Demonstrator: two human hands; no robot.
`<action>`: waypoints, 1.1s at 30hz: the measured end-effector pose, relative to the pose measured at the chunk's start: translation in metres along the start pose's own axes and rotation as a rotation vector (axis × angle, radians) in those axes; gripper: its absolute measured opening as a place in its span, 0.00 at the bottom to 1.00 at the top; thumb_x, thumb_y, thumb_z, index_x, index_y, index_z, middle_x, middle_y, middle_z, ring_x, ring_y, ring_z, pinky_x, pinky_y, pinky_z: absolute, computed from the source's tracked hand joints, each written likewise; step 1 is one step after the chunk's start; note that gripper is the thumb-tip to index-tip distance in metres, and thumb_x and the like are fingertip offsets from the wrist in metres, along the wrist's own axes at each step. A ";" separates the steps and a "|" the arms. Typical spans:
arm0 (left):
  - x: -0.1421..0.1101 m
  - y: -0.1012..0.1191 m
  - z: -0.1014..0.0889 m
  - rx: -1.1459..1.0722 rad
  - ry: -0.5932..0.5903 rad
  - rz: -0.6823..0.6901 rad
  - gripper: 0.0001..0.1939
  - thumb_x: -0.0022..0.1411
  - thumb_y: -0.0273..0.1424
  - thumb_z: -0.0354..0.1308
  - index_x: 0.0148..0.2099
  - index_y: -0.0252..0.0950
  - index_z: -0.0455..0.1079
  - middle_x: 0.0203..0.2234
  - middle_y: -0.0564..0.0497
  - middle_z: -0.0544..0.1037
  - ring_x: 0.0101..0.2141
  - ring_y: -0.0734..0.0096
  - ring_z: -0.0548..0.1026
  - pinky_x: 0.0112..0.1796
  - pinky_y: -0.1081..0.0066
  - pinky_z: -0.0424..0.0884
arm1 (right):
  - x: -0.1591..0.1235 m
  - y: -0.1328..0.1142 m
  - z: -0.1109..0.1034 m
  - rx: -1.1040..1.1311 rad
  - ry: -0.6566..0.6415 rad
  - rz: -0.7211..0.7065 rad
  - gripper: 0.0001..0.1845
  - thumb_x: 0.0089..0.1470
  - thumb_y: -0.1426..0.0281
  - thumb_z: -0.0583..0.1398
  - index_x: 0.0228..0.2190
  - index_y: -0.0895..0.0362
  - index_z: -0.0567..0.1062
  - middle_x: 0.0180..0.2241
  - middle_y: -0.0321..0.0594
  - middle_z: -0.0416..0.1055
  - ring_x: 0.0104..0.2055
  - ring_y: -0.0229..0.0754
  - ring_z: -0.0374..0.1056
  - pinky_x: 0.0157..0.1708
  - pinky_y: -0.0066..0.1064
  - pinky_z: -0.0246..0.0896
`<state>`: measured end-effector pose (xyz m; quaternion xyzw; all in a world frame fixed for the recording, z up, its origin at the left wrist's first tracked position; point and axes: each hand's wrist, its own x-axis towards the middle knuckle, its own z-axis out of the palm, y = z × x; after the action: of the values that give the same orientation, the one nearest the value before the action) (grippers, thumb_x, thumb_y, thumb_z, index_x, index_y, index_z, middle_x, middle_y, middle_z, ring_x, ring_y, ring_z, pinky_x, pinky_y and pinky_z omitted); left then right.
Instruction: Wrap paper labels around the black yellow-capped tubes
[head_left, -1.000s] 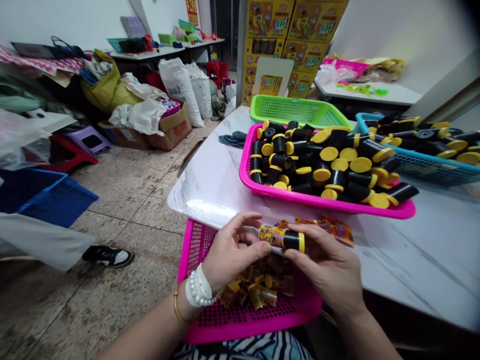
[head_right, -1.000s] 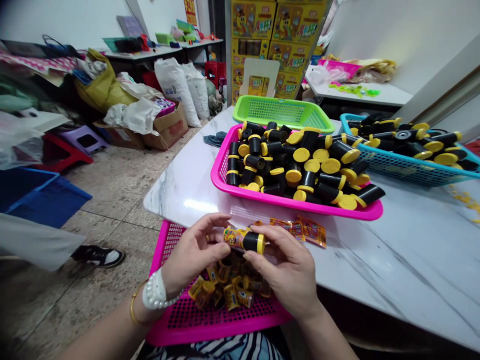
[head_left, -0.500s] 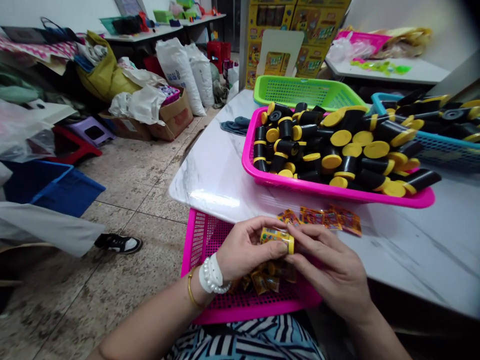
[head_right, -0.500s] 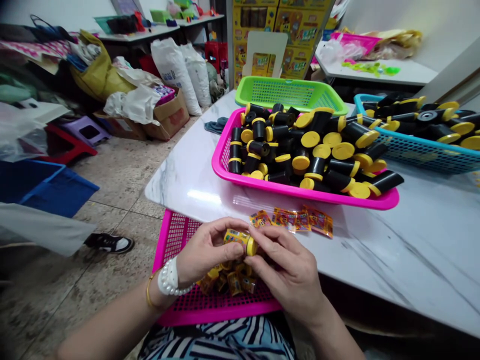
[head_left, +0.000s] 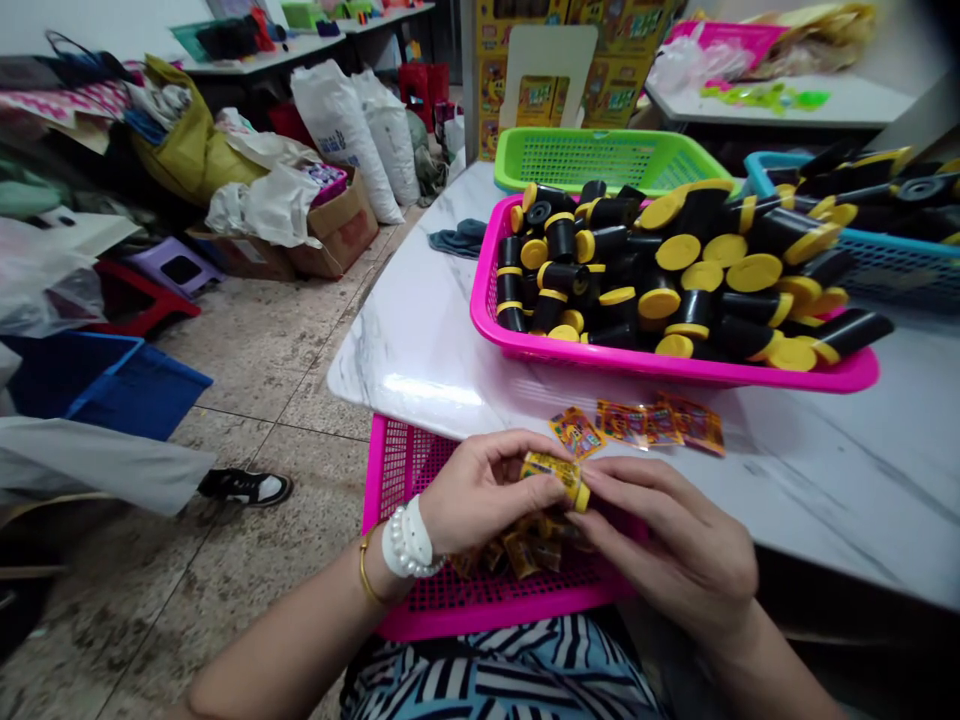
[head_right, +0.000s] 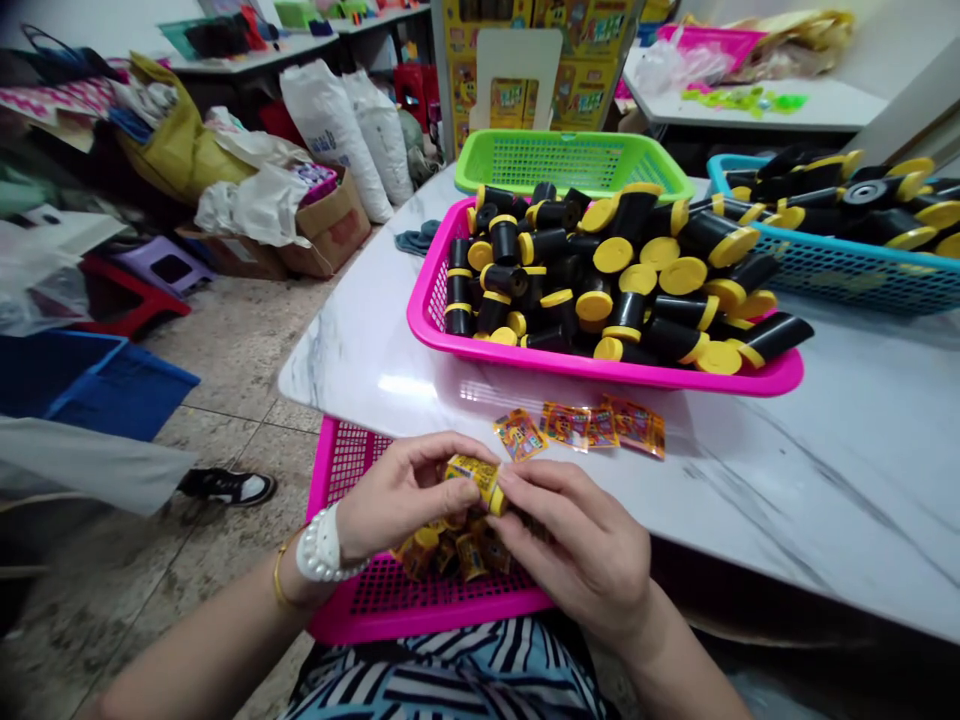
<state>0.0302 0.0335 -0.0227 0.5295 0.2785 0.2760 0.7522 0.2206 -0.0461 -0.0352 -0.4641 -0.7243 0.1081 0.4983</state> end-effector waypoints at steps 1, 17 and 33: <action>-0.001 0.001 -0.001 0.046 0.000 0.010 0.15 0.60 0.33 0.66 0.48 0.34 0.76 0.37 0.46 0.81 0.36 0.69 0.77 0.40 0.69 0.74 | -0.001 0.000 0.003 0.044 0.001 0.055 0.22 0.49 0.81 0.69 0.46 0.55 0.79 0.40 0.43 0.79 0.41 0.41 0.77 0.41 0.30 0.75; -0.033 -0.050 0.007 -0.406 -0.036 -0.343 0.29 0.55 0.51 0.69 0.45 0.32 0.68 0.22 0.52 0.78 0.14 0.83 0.65 0.15 0.82 0.55 | -0.036 -0.011 0.024 0.848 -0.064 0.775 0.11 0.50 0.73 0.71 0.37 0.47 0.85 0.36 0.36 0.70 0.29 0.36 0.76 0.27 0.28 0.77; -0.034 -0.061 0.012 -0.614 0.035 -0.460 0.26 0.50 0.48 0.73 0.32 0.31 0.69 0.16 0.55 0.75 0.08 0.86 0.61 0.10 0.83 0.50 | -0.036 -0.008 0.032 0.344 0.056 0.331 0.11 0.53 0.78 0.68 0.37 0.50 0.83 0.31 0.35 0.71 0.32 0.35 0.71 0.32 0.24 0.71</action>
<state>0.0225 -0.0165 -0.0728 0.1986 0.3071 0.1796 0.9132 0.1924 -0.0687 -0.0679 -0.4876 -0.5952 0.2974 0.5653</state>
